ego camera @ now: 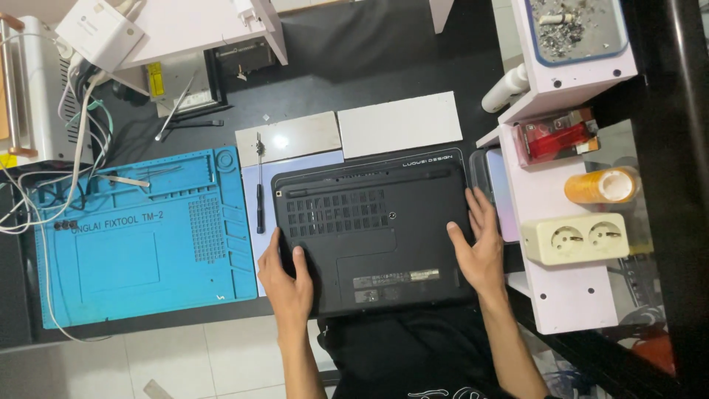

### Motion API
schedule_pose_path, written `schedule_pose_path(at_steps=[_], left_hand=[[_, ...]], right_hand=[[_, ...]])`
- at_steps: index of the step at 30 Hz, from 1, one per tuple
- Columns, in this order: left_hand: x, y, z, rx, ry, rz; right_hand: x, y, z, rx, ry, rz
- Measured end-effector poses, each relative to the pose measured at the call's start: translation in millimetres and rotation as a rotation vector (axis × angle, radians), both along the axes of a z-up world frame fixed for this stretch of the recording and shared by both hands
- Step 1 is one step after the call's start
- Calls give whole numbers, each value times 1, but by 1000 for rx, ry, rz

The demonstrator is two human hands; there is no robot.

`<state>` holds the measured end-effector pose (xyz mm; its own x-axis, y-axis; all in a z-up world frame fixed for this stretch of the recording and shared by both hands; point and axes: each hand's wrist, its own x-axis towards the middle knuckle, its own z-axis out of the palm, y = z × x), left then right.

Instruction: The person assembles a laptop by connecting internal wires, placing the motherboard into the red chassis, and attaching the black bottom cover. They then use a screwdriver to secure the cover with screws.

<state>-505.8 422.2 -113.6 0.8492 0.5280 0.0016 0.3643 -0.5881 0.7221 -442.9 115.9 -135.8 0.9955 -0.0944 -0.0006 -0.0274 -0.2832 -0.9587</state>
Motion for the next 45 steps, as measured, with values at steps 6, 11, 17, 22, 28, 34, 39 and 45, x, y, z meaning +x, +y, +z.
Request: schedule_pose_path(at_steps=[6,11,17,22,28,34,39,45], left_hand=[[-1,-3,2,-1,-63,14],[-1,-1,2,-84,-126,5],[-4,2,-3,-182,-207,22],[-4,1,-3,-270,-245,60],[-5,1,-4,-382,-287,59],[-6,4,-7,-429,-293,69],[-8,9,-16,-443,-319,50],[-7,11,-15,-456,-323,42]], right_hand=[[6,0,3,224,118,-103],[7,2,-4,264,87,-121],[8,5,4,291,50,-146],[14,0,3,308,114,-176],[16,-6,-5,410,129,-157],[17,-9,-2,489,131,-141],[20,-15,-8,578,143,-159],[23,-19,-19,590,169,-82]])
